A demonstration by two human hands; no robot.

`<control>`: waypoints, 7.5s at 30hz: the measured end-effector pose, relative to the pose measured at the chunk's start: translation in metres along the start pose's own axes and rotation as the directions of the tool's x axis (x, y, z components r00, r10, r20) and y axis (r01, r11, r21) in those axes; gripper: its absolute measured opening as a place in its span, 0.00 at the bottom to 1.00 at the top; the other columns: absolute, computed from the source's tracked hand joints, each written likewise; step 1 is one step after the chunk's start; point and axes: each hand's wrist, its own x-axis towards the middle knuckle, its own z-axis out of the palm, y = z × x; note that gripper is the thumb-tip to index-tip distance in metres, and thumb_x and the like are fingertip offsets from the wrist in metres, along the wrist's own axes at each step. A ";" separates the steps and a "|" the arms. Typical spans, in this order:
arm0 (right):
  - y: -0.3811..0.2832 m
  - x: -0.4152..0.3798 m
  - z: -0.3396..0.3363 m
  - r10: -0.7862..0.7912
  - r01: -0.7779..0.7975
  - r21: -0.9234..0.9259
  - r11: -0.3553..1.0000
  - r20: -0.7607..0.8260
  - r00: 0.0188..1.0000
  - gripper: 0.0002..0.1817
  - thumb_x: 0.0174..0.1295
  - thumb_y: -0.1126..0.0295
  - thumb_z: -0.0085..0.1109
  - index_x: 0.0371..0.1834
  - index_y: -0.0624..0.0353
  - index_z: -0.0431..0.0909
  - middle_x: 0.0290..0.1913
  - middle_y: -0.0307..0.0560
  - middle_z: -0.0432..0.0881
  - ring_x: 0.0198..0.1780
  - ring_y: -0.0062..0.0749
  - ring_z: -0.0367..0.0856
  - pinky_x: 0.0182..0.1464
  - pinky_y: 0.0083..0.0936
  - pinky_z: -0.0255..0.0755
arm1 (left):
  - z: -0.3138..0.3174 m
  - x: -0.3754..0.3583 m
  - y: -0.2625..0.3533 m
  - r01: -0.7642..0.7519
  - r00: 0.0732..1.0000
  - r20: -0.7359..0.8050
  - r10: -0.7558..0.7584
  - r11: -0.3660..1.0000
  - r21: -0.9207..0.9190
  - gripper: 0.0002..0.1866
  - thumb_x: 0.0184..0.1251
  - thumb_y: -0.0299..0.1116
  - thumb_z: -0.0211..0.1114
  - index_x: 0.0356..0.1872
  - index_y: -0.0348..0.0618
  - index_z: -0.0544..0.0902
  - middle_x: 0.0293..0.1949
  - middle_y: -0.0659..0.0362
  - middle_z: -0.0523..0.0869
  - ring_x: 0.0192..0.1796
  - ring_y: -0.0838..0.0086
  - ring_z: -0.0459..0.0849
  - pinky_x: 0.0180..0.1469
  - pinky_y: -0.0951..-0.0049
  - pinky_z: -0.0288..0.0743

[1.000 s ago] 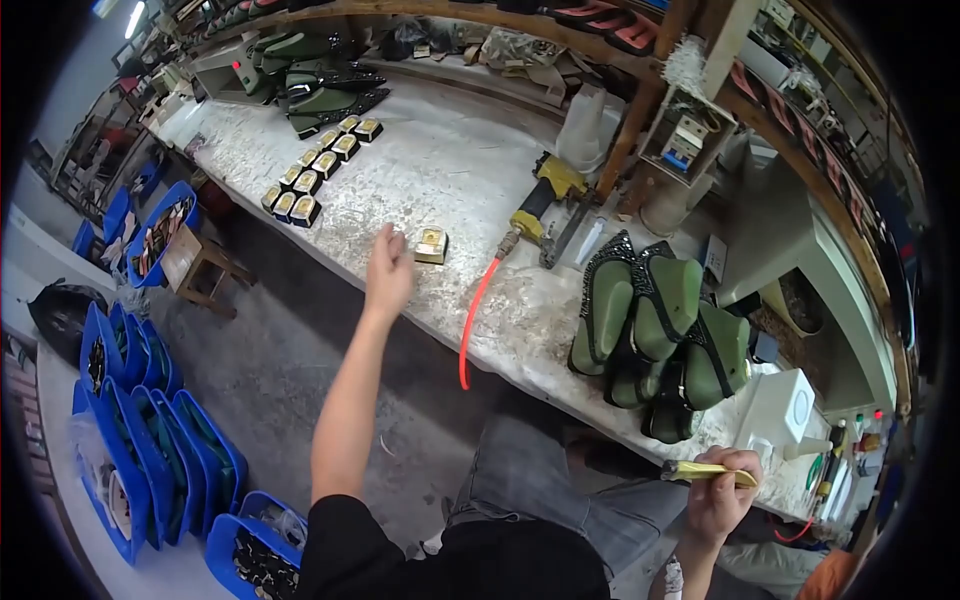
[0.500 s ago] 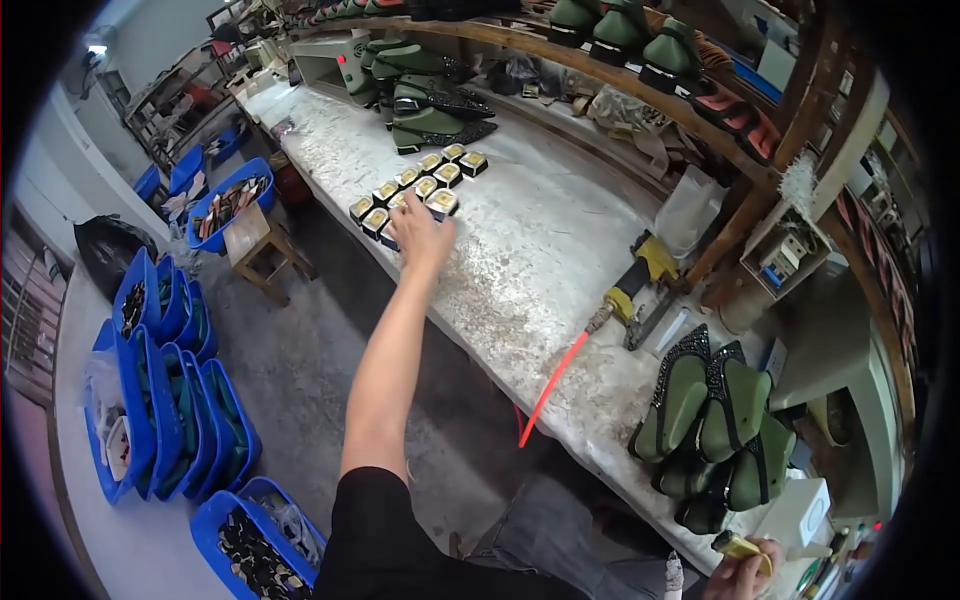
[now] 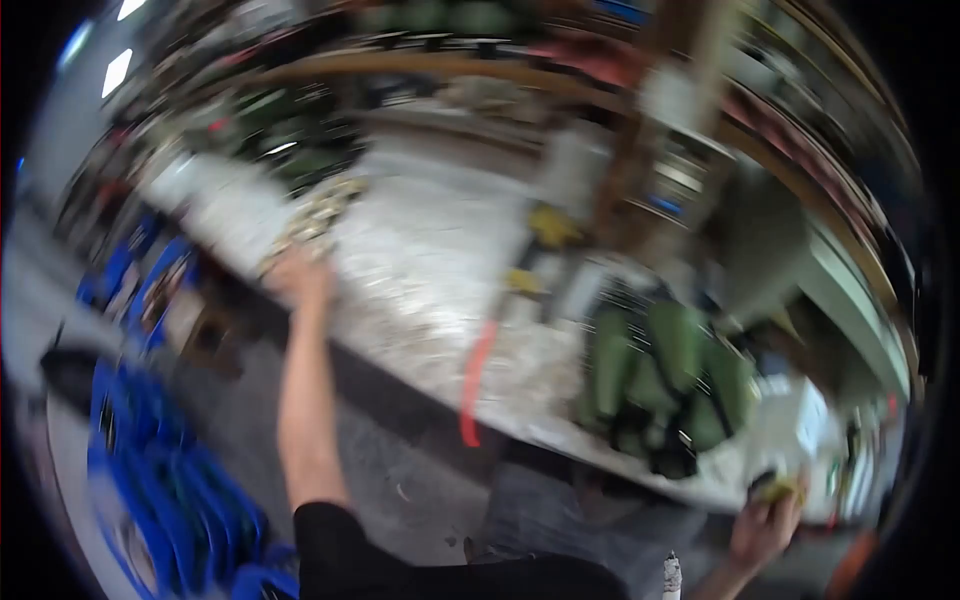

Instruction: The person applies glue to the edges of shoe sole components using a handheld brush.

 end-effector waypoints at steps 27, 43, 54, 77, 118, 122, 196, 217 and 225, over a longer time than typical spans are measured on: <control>-0.089 0.018 -0.187 0.136 -0.061 0.416 0.907 -0.154 0.979 0.18 0.76 0.74 0.48 0.65 0.66 0.72 0.42 0.51 0.85 0.22 0.20 0.75 0.22 0.14 0.64 | -0.308 -0.491 0.516 -0.825 0.223 0.213 0.951 0.301 -0.478 0.21 0.56 0.26 0.66 0.51 0.29 0.75 0.48 0.40 0.79 0.51 0.47 0.77 0.48 0.50 0.80; -0.087 0.030 -0.177 0.182 -0.130 0.392 0.911 -0.099 0.978 0.17 0.74 0.75 0.50 0.64 0.67 0.73 0.39 0.50 0.84 0.22 0.20 0.75 0.24 0.14 0.65 | -0.404 -0.469 0.429 -0.576 0.254 0.178 0.951 0.297 -0.762 0.14 0.63 0.29 0.60 0.50 0.37 0.79 0.33 0.42 0.88 0.33 0.49 0.87 0.40 0.52 0.80; -0.082 0.017 -0.158 0.200 -0.151 0.267 0.952 -0.167 0.966 0.17 0.72 0.77 0.52 0.62 0.68 0.76 0.42 0.50 0.83 0.23 0.20 0.74 0.25 0.13 0.66 | -0.336 -0.568 0.330 -0.046 0.379 0.039 0.925 0.061 -0.997 0.11 0.62 0.27 0.62 0.44 0.35 0.76 0.41 0.46 0.88 0.32 0.53 0.84 0.39 0.58 0.79; -0.042 0.021 -0.088 0.219 -0.184 0.262 0.947 -0.111 0.969 0.17 0.71 0.75 0.53 0.61 0.66 0.75 0.37 0.50 0.85 0.17 0.19 0.71 0.18 0.12 0.61 | -0.378 -0.446 0.201 0.824 -0.409 0.228 0.883 0.251 0.508 0.29 0.75 0.34 0.48 0.75 0.39 0.64 0.69 0.38 0.72 0.69 0.51 0.73 0.62 0.57 0.73; -0.074 -0.054 -0.004 0.029 -0.012 -0.226 0.974 0.075 0.997 0.15 0.64 0.82 0.56 0.53 0.72 0.80 0.34 0.53 0.85 0.19 0.28 0.79 0.23 0.14 0.73 | -0.382 -0.443 0.208 0.031 0.586 -0.338 0.736 -0.438 -0.899 0.39 0.55 0.24 0.75 0.66 0.52 0.63 0.71 0.49 0.69 0.72 0.51 0.72 0.73 0.54 0.71; -0.065 -0.069 0.004 -0.022 0.048 -0.305 0.951 0.086 0.996 0.14 0.62 0.83 0.56 0.51 0.73 0.81 0.31 0.53 0.85 0.18 0.28 0.79 0.22 0.15 0.73 | -0.385 -0.449 0.215 -0.211 0.612 -0.478 0.630 -0.453 -0.866 0.38 0.57 0.27 0.76 0.66 0.53 0.63 0.69 0.52 0.71 0.70 0.53 0.74 0.70 0.57 0.75; -0.015 0.030 0.125 0.026 0.463 -0.086 0.882 0.991 0.133 0.06 0.62 0.75 0.62 0.36 0.55 0.89 0.42 0.47 0.92 0.21 0.22 0.72 0.26 0.16 0.64 | -0.337 -0.258 0.084 0.742 0.260 0.035 0.965 -0.176 -0.647 0.37 0.53 0.21 0.70 0.70 0.34 0.73 0.61 0.49 0.83 0.57 0.66 0.82 0.62 0.70 0.73; 0.039 0.019 0.069 0.079 0.015 -0.145 0.989 0.618 0.782 0.07 0.65 0.70 0.66 0.41 0.60 0.81 0.36 0.65 0.87 0.17 0.28 0.72 0.22 0.17 0.67 | -0.149 -0.223 0.101 -0.186 0.895 0.137 0.425 0.632 -0.752 0.45 0.55 0.33 0.71 0.74 0.34 0.61 0.55 0.44 0.79 0.59 0.55 0.75 0.65 0.59 0.69; 0.035 0.034 0.019 0.140 -0.086 -0.118 0.989 0.603 0.785 0.13 0.74 0.66 0.60 0.54 0.58 0.71 0.46 0.50 0.81 0.37 0.28 0.81 0.35 0.13 0.73 | -0.116 -0.099 0.100 -0.147 0.983 -0.027 0.183 0.683 -0.716 0.47 0.52 0.38 0.72 0.72 0.33 0.60 0.52 0.43 0.79 0.54 0.51 0.74 0.65 0.51 0.63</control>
